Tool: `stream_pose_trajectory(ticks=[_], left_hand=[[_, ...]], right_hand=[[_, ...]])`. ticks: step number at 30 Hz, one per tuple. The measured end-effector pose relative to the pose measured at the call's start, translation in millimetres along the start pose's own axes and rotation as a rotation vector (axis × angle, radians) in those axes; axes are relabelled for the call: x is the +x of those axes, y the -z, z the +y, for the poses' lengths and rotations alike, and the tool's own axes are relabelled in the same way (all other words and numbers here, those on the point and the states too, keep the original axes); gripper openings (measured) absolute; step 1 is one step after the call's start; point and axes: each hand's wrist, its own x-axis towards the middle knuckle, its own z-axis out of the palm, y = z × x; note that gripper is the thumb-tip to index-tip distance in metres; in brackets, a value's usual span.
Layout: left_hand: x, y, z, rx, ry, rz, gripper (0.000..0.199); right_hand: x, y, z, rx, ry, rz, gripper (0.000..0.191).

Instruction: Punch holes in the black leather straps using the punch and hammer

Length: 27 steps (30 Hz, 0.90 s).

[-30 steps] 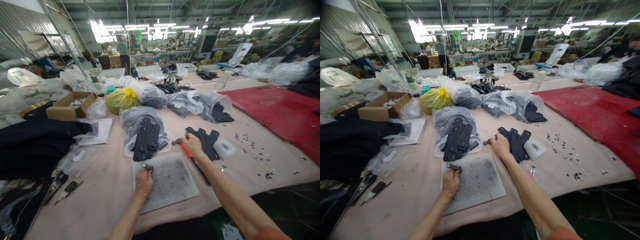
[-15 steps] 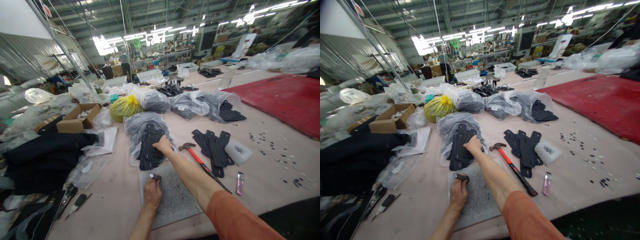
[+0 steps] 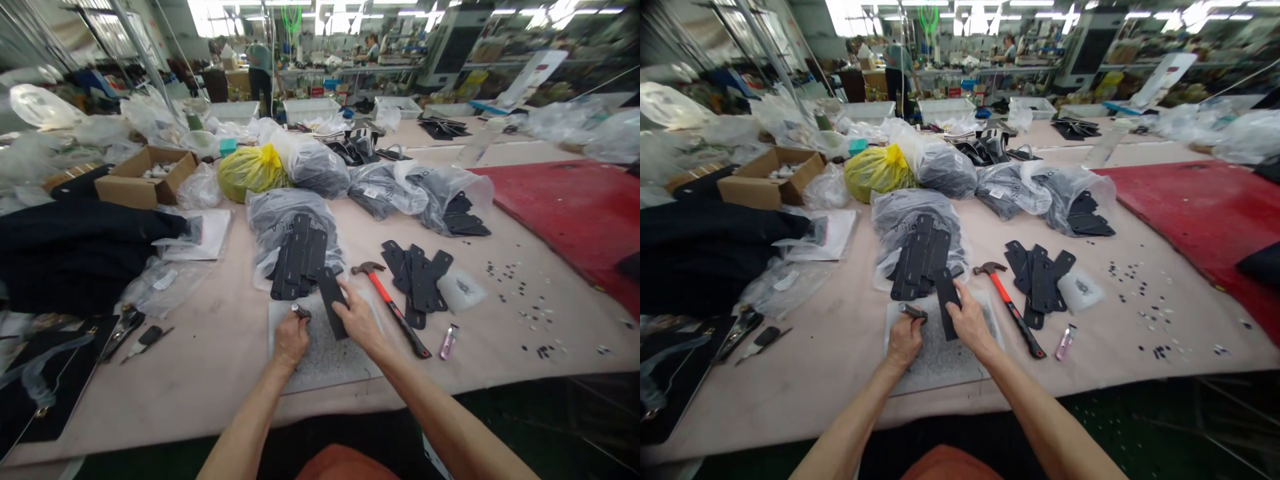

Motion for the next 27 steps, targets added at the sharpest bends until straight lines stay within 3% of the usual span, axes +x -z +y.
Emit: stream_pose_trajectory(ticks=[3, 5, 12, 15, 18, 22, 25, 27], left_hand=[[0.2, -0.5, -0.3, -0.015, 0.022, 0.019, 0.022], [0.1, -0.4, -0.3, -0.026, 0.039, 0.031, 0.021], [3.4, 6.3, 3.0, -0.114, 0.135, 0.026, 0.021], [8.0, 10.6, 6.2, -0.117, 0.183, -0.012, 0.021], [11.5, 13.5, 8.9, -0.098, 0.156, -0.058, 0.020], [12.7, 15.7, 11.2, -0.085, 0.137, -0.064, 0.021], [14.3, 16.9, 14.1, -0.093, 0.167, -0.045, 0.020], [17.5, 16.2, 17.4, -0.102, 0.191, -0.026, 0.020]], right_hand=[[-53.9, -10.7, 13.6, -0.012, -0.055, -0.087, 0.057], [-72.4, -20.0, 18.4, -0.088, -0.098, -0.118, 0.057], [-80.3, -33.5, 9.4, -0.568, -0.130, -0.202, 0.060], [-83.1, -35.0, 5.3, -0.704, -0.088, -0.244, 0.067], [-86.7, -33.4, 2.0, -0.774, -0.054, -0.205, 0.066], [-89.7, -26.2, 0.7, -0.813, 0.126, -0.093, 0.058], [-92.1, -26.0, 8.4, -0.763, 0.339, -0.084, 0.058], [-94.0, -30.0, 16.4, -0.724, 0.403, -0.077, 0.059]])
